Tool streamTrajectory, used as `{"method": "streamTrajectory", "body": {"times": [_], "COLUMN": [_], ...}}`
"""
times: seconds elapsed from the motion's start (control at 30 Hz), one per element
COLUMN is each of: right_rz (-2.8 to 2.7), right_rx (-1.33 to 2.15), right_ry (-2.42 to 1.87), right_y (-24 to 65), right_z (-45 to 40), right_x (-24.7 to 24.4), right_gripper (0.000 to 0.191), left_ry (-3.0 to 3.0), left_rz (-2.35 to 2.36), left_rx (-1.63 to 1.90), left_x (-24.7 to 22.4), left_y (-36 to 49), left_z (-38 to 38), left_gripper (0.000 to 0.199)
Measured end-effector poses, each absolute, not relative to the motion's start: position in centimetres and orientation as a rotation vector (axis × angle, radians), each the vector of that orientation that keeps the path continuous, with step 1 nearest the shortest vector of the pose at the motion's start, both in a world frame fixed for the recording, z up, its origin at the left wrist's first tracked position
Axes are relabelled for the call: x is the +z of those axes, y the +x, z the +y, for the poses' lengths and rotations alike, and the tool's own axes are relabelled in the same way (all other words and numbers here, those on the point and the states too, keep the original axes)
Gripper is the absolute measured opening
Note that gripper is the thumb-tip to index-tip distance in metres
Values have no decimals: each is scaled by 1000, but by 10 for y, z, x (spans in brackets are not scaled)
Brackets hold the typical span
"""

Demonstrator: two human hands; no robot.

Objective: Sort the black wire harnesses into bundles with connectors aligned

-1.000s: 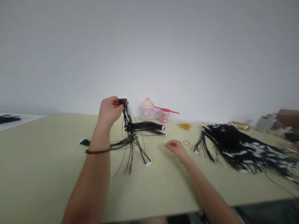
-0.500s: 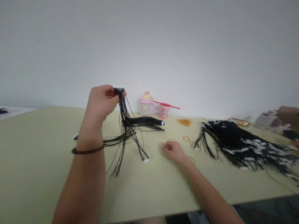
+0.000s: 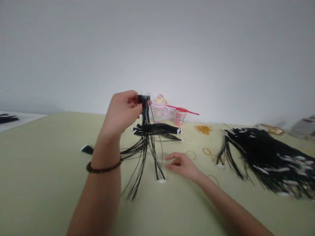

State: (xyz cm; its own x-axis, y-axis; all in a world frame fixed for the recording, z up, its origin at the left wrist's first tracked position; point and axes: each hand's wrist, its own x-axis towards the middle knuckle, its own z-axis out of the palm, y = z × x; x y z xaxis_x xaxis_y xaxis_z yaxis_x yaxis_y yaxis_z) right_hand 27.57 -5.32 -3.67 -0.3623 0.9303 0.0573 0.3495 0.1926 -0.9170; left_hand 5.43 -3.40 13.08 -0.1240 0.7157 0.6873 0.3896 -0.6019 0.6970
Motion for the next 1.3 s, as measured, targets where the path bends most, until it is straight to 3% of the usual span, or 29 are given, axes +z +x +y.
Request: {"method": "streamTrajectory", "body": {"times": [0.27, 0.63, 0.87, 1.3], "right_rz": [-1919, -1968, -1778, -1664], "right_rx": [1339, 1283, 1402, 1750], "right_ry": [-963, -792, -816, -692], "right_y": [263, 274, 273, 272], "right_z": [-41, -47, -41, -51], "right_x": [-40, -43, -50, -48], "right_gripper": [31, 20, 29, 25], "left_ry": [1919, 1781, 1734, 1658], "left_rz": [1065, 750, 789, 820], "left_rx": [1631, 1679, 1637, 1559], "left_x": [136, 134, 132, 134], "left_y": [71, 89, 88, 93], "left_z": [-8, 15, 15, 19], "left_gripper": [15, 9, 12, 16]}}
